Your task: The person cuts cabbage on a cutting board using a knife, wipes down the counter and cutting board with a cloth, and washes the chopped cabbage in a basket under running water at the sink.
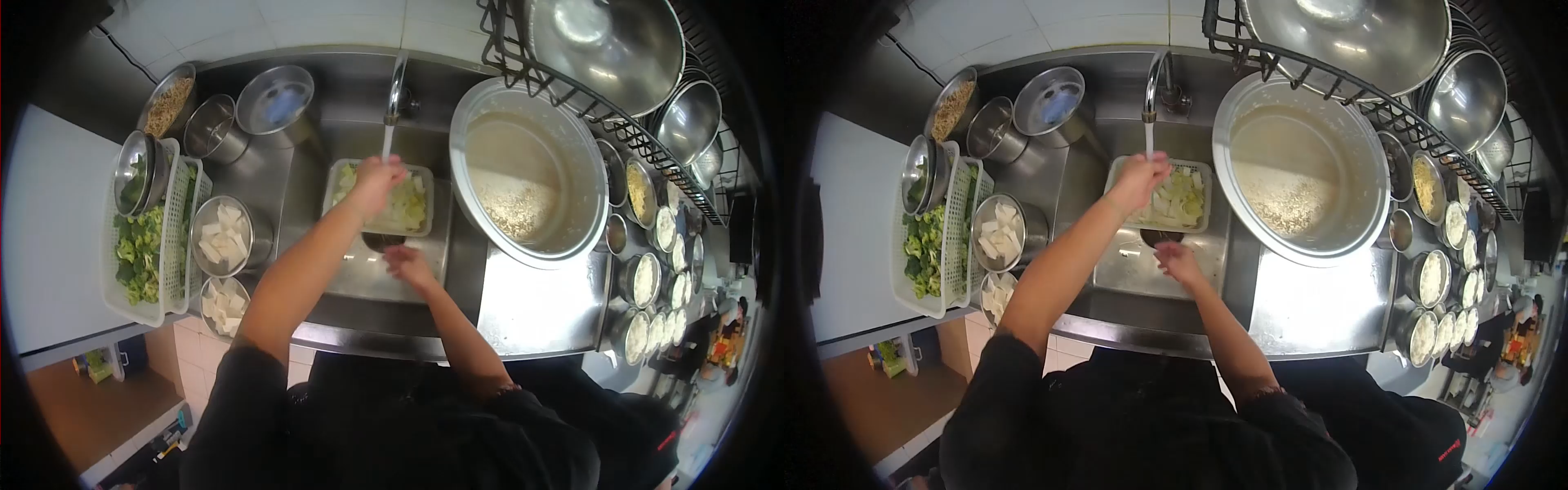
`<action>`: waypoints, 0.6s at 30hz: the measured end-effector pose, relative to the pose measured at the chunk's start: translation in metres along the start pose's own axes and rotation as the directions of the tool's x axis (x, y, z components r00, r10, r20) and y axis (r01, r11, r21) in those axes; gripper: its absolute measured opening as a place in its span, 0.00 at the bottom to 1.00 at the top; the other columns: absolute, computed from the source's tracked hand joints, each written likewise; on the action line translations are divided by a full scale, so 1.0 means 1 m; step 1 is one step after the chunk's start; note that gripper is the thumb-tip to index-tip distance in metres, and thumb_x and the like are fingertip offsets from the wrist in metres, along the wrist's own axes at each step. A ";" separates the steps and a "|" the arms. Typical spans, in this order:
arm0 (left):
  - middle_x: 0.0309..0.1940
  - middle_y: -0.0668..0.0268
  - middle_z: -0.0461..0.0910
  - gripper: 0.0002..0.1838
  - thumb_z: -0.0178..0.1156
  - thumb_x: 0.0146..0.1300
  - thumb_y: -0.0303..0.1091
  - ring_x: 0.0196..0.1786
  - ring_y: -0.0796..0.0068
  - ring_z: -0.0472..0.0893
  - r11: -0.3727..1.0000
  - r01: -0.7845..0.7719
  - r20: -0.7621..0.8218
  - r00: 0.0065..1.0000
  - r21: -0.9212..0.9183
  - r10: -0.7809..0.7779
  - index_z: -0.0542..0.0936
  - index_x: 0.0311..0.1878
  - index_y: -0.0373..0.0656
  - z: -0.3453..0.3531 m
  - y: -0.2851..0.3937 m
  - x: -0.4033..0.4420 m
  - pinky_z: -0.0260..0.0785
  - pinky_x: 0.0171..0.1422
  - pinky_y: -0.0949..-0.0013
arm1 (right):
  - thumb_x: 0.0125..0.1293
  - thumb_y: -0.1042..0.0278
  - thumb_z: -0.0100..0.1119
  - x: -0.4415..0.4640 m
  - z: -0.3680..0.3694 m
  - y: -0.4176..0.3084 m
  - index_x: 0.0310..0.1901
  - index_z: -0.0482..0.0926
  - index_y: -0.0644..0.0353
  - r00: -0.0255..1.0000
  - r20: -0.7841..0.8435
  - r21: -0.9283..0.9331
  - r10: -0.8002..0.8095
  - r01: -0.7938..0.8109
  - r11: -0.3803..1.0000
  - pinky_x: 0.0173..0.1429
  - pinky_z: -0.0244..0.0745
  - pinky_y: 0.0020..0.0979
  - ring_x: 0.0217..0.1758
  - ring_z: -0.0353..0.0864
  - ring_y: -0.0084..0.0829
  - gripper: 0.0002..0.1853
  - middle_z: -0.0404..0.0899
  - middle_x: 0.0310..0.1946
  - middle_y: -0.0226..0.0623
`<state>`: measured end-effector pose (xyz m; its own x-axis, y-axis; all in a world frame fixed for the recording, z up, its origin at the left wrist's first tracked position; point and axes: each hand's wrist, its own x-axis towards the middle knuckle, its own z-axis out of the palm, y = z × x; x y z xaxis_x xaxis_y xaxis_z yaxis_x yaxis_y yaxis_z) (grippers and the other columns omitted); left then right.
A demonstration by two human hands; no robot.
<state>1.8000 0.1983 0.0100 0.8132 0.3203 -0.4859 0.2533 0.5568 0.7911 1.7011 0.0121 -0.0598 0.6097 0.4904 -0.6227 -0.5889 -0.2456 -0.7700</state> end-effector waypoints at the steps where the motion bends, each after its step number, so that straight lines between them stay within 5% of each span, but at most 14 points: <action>1: 0.46 0.61 0.82 0.13 0.64 0.67 0.26 0.48 0.71 0.83 0.999 -0.029 -0.047 0.998 0.018 0.030 0.80 0.53 0.33 0.009 0.003 0.013 0.76 0.51 0.71 | 0.71 0.67 0.60 -0.009 -0.008 0.015 0.52 0.83 0.58 1.000 0.000 -0.005 -0.002 0.002 1.000 0.36 0.76 0.28 0.36 0.81 0.23 0.12 0.84 0.36 0.30; 5: 0.31 0.60 0.83 0.19 0.69 0.65 0.36 0.39 0.68 0.85 0.947 -0.052 -0.099 0.991 0.319 0.087 0.80 0.53 0.33 0.030 0.021 0.032 0.77 0.43 0.67 | 0.70 0.71 0.59 -0.020 -0.043 0.057 0.53 0.82 0.60 0.992 -0.125 0.002 0.000 0.000 1.000 0.39 0.78 0.28 0.35 0.81 0.25 0.12 0.84 0.39 0.32; 7: 0.29 0.59 0.84 0.21 0.72 0.63 0.45 0.36 0.70 0.85 0.670 -0.111 -0.219 0.895 0.734 0.388 0.84 0.43 0.33 0.053 0.049 -0.006 0.76 0.41 0.67 | 0.70 0.72 0.60 -0.019 -0.051 0.057 0.51 0.82 0.60 0.981 -0.192 0.014 0.004 -0.001 1.000 0.38 0.77 0.28 0.35 0.81 0.24 0.11 0.84 0.39 0.32; 11: 0.34 0.56 0.86 0.23 0.71 0.62 0.50 0.34 0.72 0.84 0.637 -0.065 -0.296 0.846 0.768 0.443 0.86 0.38 0.33 0.035 0.033 0.007 0.74 0.39 0.66 | 0.67 0.69 0.61 -0.003 -0.041 0.026 0.49 0.83 0.62 0.974 -0.193 0.025 -0.116 0.123 0.992 0.33 0.75 0.28 0.31 0.80 0.24 0.11 0.84 0.36 0.34; 13: 0.46 0.54 0.86 0.24 0.70 0.65 0.44 0.48 0.71 0.85 0.843 -0.048 -0.148 0.978 0.536 0.149 0.81 0.53 0.31 0.021 0.035 0.010 0.75 0.52 0.70 | 0.67 0.70 0.60 0.001 -0.027 -0.008 0.48 0.83 0.63 0.972 -0.196 0.015 -0.132 0.137 0.990 0.33 0.75 0.28 0.31 0.80 0.24 0.11 0.83 0.36 0.34; 16: 0.48 0.56 0.85 0.23 0.67 0.66 0.36 0.49 0.70 0.85 0.893 -0.249 0.058 0.968 0.374 0.245 0.79 0.58 0.29 0.001 0.034 0.000 0.75 0.52 0.70 | 0.67 0.70 0.61 0.026 -0.005 -0.049 0.50 0.82 0.64 0.996 -0.075 0.148 -0.052 0.062 0.987 0.34 0.76 0.28 0.31 0.79 0.27 0.12 0.82 0.35 0.36; 18: 0.47 0.59 0.85 0.21 0.65 0.67 0.33 0.47 0.72 0.84 0.928 -0.280 -0.029 0.955 0.244 0.295 0.79 0.59 0.30 -0.010 0.035 -0.023 0.75 0.51 0.71 | 0.67 0.70 0.60 0.059 0.012 -0.084 0.50 0.80 0.65 0.992 -0.081 0.289 -0.098 0.117 0.950 0.35 0.76 0.29 0.31 0.79 0.29 0.13 0.80 0.34 0.37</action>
<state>1.7845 0.2185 0.0452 0.8364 0.4923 -0.2411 0.1357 0.2401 0.9612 1.7803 0.0715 -0.0297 0.7054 0.4425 -0.5538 -0.6415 0.0661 -0.7643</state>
